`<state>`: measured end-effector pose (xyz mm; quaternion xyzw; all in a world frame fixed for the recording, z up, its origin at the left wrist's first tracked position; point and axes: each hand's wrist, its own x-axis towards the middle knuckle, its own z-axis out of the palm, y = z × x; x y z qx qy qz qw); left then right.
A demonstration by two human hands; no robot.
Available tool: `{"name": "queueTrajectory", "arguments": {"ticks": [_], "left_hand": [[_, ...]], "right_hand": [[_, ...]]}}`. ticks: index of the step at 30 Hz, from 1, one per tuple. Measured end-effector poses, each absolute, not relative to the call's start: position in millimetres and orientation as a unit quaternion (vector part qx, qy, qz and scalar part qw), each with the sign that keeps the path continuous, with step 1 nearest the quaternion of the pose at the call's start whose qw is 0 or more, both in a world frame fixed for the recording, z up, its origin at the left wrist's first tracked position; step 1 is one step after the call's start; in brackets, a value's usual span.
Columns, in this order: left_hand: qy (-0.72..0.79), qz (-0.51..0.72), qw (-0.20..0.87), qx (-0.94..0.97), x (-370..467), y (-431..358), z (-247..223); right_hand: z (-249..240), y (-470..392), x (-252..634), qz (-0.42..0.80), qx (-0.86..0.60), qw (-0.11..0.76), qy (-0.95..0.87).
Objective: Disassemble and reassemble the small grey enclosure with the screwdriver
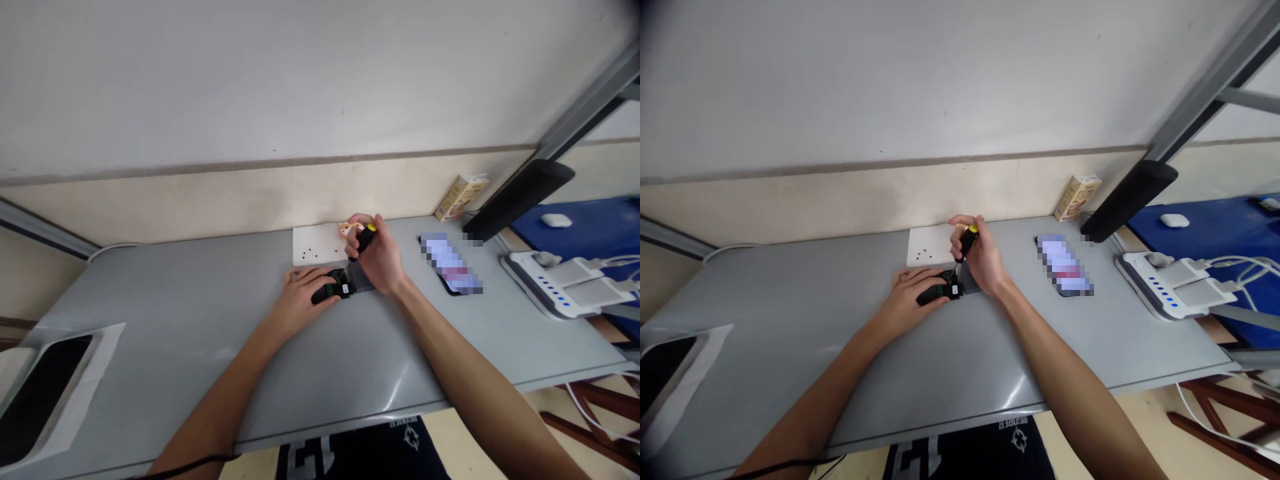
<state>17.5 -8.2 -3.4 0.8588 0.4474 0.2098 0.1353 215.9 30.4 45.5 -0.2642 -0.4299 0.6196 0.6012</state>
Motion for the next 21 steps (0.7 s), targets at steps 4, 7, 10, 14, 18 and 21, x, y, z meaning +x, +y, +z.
{"name": "queueTrajectory", "arguments": {"ticks": [4,7,10,14,18,21], "left_hand": [[0.441,0.209,0.128,0.863,16,-9,-4],[0.435,0.206,0.120,0.868,15,-9,-4],[0.430,0.204,0.112,0.872,15,-11,-2],[0.429,0.199,0.098,0.876,14,-11,-1],[0.418,0.197,0.091,0.882,12,-9,-5],[0.421,0.212,0.091,0.877,11,-8,-7]], "right_hand": [[43,33,222,0.604,-0.284,0.599,-0.443],[42,32,223,0.559,-0.306,0.607,-0.475],[44,29,224,0.464,-0.353,0.599,-0.550],[45,28,232,0.336,-0.413,0.532,-0.658],[43,35,242,0.302,-0.480,0.532,-0.628],[38,43,249,0.287,-0.508,0.579,-0.570]]}}
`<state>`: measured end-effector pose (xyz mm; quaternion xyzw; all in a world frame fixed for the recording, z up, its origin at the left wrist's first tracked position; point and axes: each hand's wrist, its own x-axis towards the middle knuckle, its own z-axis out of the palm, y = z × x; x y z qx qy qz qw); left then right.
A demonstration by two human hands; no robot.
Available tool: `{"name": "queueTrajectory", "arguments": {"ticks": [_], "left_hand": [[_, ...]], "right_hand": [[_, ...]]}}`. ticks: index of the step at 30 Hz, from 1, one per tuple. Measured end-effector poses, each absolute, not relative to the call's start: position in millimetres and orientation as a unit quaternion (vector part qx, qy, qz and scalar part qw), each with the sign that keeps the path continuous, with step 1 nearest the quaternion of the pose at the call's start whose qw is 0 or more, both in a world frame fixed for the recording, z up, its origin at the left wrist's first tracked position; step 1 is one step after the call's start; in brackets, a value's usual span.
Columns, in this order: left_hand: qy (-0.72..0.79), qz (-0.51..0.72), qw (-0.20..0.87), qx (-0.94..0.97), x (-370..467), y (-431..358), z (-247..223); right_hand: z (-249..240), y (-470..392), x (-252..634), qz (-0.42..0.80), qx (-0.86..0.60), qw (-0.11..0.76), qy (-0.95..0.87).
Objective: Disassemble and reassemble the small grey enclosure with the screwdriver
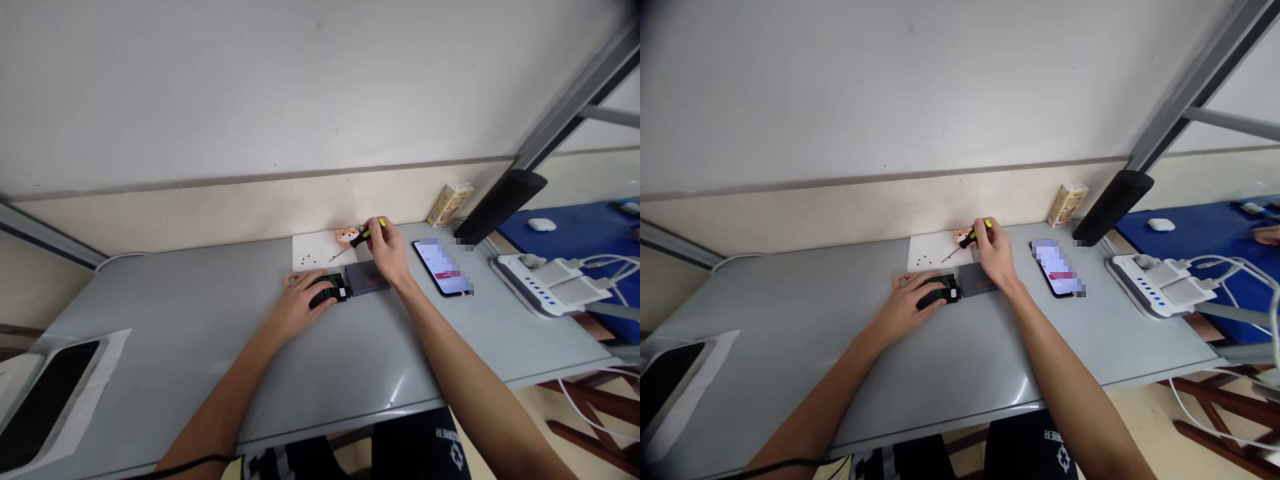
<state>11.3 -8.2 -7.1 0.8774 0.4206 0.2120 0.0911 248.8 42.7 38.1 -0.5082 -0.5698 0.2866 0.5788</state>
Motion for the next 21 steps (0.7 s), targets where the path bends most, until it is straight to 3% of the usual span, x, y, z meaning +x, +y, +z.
{"name": "queueTrajectory", "arguments": {"ticks": [6,11,21], "left_hand": [[0.455,0.311,0.091,0.829,9,-7,-6],[0.497,0.394,0.079,0.770,4,-1,-6],[0.557,0.379,0.110,0.730,3,6,-10]], "right_hand": [[28,46,253,0.228,-0.582,0.524,-0.578],[27,45,246,0.258,-0.540,0.559,-0.573],[31,38,227,0.390,-0.441,0.599,-0.543]]}}
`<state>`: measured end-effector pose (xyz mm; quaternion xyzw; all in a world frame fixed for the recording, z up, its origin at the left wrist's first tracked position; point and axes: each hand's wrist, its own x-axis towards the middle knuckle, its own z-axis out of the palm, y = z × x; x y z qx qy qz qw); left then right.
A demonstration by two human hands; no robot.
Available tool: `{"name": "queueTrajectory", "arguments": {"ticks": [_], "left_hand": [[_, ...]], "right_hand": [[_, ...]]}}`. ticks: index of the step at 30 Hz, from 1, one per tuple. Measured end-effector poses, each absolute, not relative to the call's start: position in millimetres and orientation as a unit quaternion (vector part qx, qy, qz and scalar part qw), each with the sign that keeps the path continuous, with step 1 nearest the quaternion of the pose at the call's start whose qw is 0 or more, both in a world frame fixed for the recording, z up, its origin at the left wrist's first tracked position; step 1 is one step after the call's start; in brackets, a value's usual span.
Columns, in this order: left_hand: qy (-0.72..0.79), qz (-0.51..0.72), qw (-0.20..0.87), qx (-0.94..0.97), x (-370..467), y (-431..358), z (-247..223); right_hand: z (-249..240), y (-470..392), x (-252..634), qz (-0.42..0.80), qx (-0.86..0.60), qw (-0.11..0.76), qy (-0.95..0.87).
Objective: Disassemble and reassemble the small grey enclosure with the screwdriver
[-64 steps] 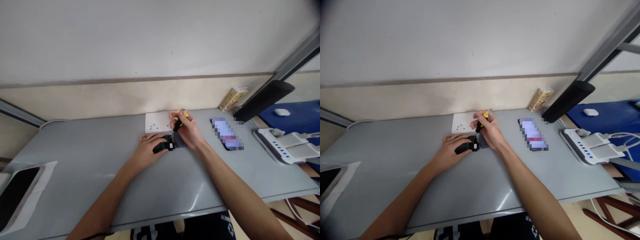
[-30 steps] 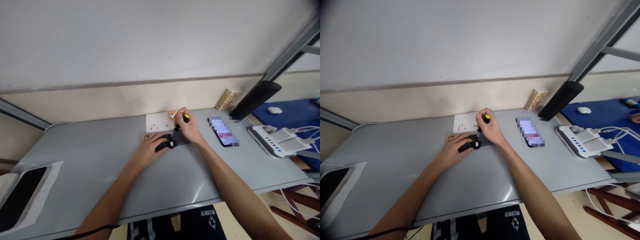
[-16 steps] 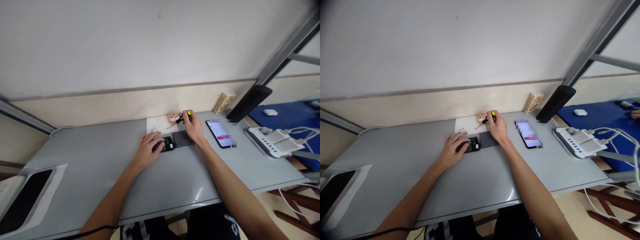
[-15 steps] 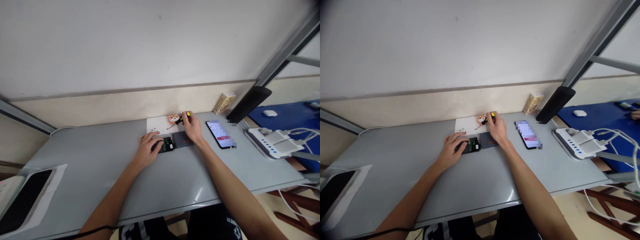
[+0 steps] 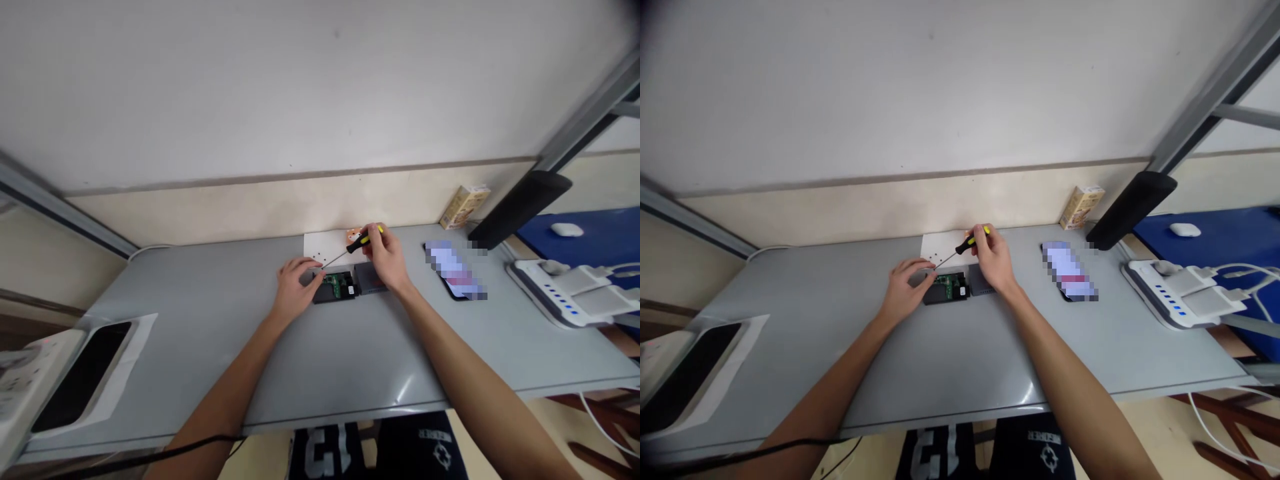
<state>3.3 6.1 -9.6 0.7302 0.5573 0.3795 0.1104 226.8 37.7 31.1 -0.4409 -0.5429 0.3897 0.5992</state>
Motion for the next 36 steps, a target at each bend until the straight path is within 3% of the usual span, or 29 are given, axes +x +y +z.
{"name": "queueTrajectory", "arguments": {"ticks": [36], "left_hand": [[0.547,0.300,0.151,0.767,-0.7,5.1,-7.0]], "right_hand": [[24.1,32.8,221.3,0.342,-0.480,0.530,-0.610]]}}
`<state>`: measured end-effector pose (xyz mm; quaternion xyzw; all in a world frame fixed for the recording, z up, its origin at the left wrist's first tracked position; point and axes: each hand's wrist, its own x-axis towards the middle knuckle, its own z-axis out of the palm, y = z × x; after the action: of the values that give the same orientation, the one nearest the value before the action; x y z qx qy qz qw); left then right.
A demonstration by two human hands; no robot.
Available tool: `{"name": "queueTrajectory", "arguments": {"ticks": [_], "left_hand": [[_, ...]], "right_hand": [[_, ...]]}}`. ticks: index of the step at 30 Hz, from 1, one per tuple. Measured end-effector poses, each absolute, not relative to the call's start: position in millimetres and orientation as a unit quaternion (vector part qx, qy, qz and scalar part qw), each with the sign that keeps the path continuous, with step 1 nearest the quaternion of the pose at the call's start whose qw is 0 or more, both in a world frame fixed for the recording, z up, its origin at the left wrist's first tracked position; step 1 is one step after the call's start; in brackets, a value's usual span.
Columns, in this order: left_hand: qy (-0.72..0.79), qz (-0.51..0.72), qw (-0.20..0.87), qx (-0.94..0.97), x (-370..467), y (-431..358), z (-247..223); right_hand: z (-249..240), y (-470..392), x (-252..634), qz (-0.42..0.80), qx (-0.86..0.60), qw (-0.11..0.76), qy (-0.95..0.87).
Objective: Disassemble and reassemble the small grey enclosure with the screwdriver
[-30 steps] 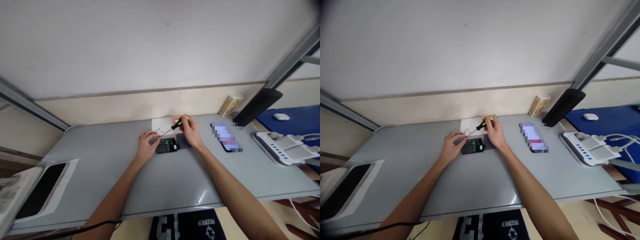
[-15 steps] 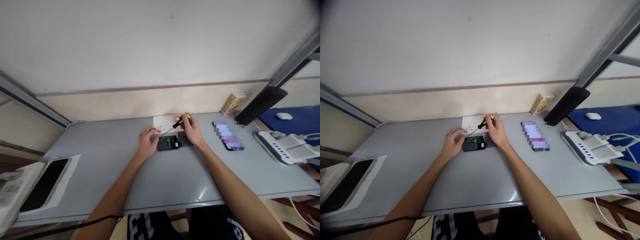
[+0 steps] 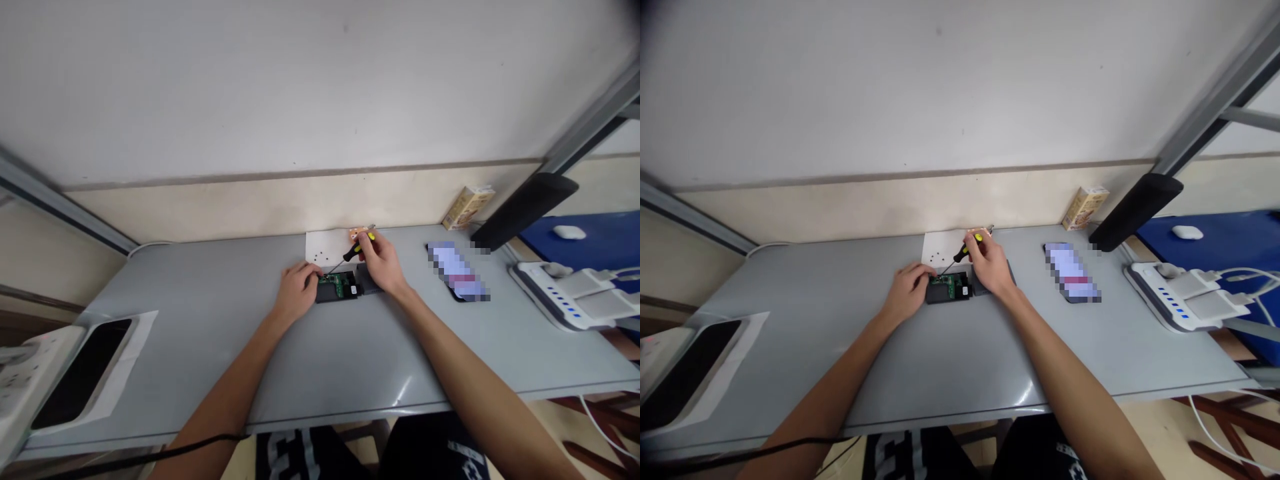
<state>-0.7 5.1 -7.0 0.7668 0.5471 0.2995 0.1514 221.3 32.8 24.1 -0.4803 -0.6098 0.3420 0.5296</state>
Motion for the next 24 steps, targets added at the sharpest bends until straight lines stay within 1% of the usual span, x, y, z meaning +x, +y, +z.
{"name": "queueTrajectory", "arguments": {"ticks": [7,12,16,18,24], "left_hand": [[0.520,0.305,0.154,0.783,-1,6,-8],[0.505,0.319,0.160,0.786,-1,7,-7],[0.498,0.329,0.168,0.785,-3,8,-9],[0.495,0.331,0.172,0.785,-3,9,-10],[0.490,0.345,0.182,0.780,-2,10,-11]], "right_hand": [[30,26,216,0.319,-0.480,0.506,-0.641],[50,20,201,0.267,-0.461,0.466,-0.707],[64,23,192,0.268,-0.423,0.428,-0.752],[64,26,189,0.266,-0.419,0.432,-0.753],[50,32,188,0.267,-0.464,0.499,-0.682]]}}
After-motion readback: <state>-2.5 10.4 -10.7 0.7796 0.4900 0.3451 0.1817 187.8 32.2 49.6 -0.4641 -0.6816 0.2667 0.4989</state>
